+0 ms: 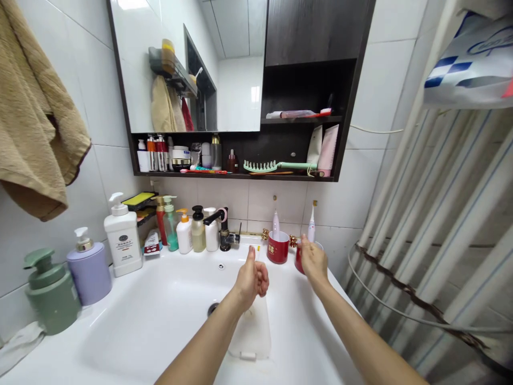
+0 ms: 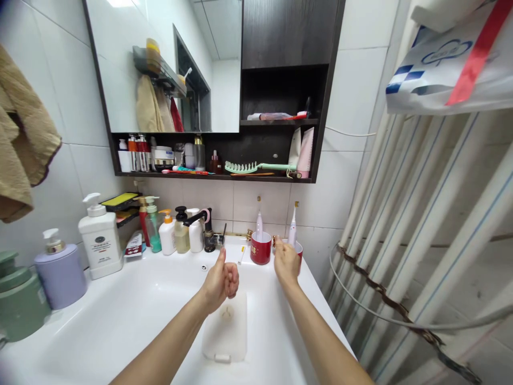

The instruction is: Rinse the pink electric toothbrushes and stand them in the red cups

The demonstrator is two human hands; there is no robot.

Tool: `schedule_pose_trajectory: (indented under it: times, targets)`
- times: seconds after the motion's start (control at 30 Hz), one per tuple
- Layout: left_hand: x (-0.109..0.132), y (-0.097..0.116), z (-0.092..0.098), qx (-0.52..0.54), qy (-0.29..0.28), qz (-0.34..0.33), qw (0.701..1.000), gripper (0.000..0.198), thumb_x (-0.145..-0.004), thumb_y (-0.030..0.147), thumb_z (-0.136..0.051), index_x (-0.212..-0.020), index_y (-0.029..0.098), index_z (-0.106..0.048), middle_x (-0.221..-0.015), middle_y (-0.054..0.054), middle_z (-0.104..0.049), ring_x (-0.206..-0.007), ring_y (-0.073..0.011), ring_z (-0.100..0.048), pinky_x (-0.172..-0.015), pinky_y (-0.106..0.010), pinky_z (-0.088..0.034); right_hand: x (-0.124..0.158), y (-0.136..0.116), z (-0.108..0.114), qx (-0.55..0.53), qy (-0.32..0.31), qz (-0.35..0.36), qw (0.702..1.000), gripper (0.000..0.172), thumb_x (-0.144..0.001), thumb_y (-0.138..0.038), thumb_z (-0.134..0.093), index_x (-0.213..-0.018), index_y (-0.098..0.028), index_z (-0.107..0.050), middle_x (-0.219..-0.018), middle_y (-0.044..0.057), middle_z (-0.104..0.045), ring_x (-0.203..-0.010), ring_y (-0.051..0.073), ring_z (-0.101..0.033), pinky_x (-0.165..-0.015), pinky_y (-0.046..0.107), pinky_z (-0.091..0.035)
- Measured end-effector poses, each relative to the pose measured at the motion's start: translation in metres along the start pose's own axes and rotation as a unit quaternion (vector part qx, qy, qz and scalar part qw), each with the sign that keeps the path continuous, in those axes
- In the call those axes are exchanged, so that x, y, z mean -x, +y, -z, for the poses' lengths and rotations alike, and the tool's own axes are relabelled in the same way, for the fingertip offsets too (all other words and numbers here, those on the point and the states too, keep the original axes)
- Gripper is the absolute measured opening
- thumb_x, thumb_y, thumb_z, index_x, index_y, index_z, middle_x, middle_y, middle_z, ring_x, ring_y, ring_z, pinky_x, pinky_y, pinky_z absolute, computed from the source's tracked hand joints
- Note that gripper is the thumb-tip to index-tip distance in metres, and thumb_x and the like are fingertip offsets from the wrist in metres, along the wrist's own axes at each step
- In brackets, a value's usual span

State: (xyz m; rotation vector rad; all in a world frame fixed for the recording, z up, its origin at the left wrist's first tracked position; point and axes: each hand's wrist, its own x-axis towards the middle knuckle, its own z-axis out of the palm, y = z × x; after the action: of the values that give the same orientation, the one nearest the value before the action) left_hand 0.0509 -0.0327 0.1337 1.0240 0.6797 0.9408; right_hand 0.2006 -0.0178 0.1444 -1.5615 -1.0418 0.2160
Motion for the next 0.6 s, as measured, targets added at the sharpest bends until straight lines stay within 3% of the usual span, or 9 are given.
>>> schedule_pose_trajectory:
  times: [0.07,0.13,0.27,0.4,0.53,0.6]
  targets:
    - [0.0,-0.016,0.013,-0.007,0.021,0.026,0.999,0.056,-0.057,0.065,-0.02,-0.037,0.015,-0.034,-0.024,0.003,-0.032,-0.023,-0.0044,-0.027,-0.032,-0.019,-0.014,-0.018,0.02,0.003,0.071,0.037,-0.009,0.997,0.026,-0.067,-0.037,-0.039,-0.064,-0.014,-0.052,-0.089,0.011,-0.05,-0.088,0.024,-0.041,-0.072,0.037,-0.031]
    - [-0.001,-0.031,0.027,-0.009,0.04,0.053,0.998,0.053,-0.057,0.063,-0.026,-0.038,0.015,-0.035,-0.024,0.003,-0.033,-0.024,-0.0041,-0.027,-0.032,-0.018,-0.014,-0.032,0.038,0.005,0.129,0.04,-0.018,0.991,0.022,-0.068,-0.031,-0.043,-0.079,-0.014,-0.051,-0.103,0.01,-0.042,-0.095,0.022,-0.037,-0.077,0.039,-0.029]
    - [-0.003,-0.048,0.046,-0.004,0.066,0.076,0.995,0.045,-0.058,0.057,-0.035,-0.045,0.014,-0.04,-0.029,0.003,-0.039,-0.027,-0.004,-0.032,-0.034,-0.017,-0.019,-0.039,0.06,0.007,0.209,-0.017,-0.013,0.978,0.023,-0.073,-0.027,-0.038,-0.091,-0.016,-0.047,-0.096,0.004,-0.048,-0.083,0.014,-0.047,-0.071,0.035,-0.038]
    - [-0.003,-0.047,0.048,-0.015,0.08,0.053,0.995,0.034,-0.056,0.046,-0.047,-0.057,0.013,-0.045,-0.04,0.003,-0.046,-0.034,-0.0038,-0.038,-0.038,-0.017,-0.026,-0.019,0.065,0.018,0.251,-0.038,0.009,0.967,0.022,-0.073,-0.028,-0.038,-0.088,-0.015,-0.048,-0.093,0.004,-0.049,-0.079,0.013,-0.048,-0.068,0.033,-0.039]
    - [-0.001,-0.043,0.039,-0.08,0.103,0.012,0.991,0.028,-0.052,0.038,-0.055,-0.061,0.012,-0.048,-0.05,0.002,-0.05,-0.043,-0.0048,-0.043,-0.043,-0.017,-0.032,0.022,0.058,0.03,0.251,-0.058,0.043,0.965,0.02,-0.061,-0.033,-0.052,-0.07,-0.015,-0.055,-0.084,0.006,-0.049,-0.077,0.017,-0.046,-0.066,0.03,-0.038]
    - [-0.001,-0.041,0.031,-0.131,0.117,-0.017,0.984,0.029,-0.051,0.037,-0.056,-0.065,0.013,-0.05,-0.059,0.0,-0.053,-0.052,-0.0074,-0.047,-0.048,-0.019,-0.036,0.045,0.053,0.03,0.238,-0.078,0.063,0.966,0.021,-0.058,-0.033,-0.053,-0.072,-0.017,-0.056,-0.081,0.006,-0.048,-0.077,0.018,-0.046,-0.064,0.028,-0.038]
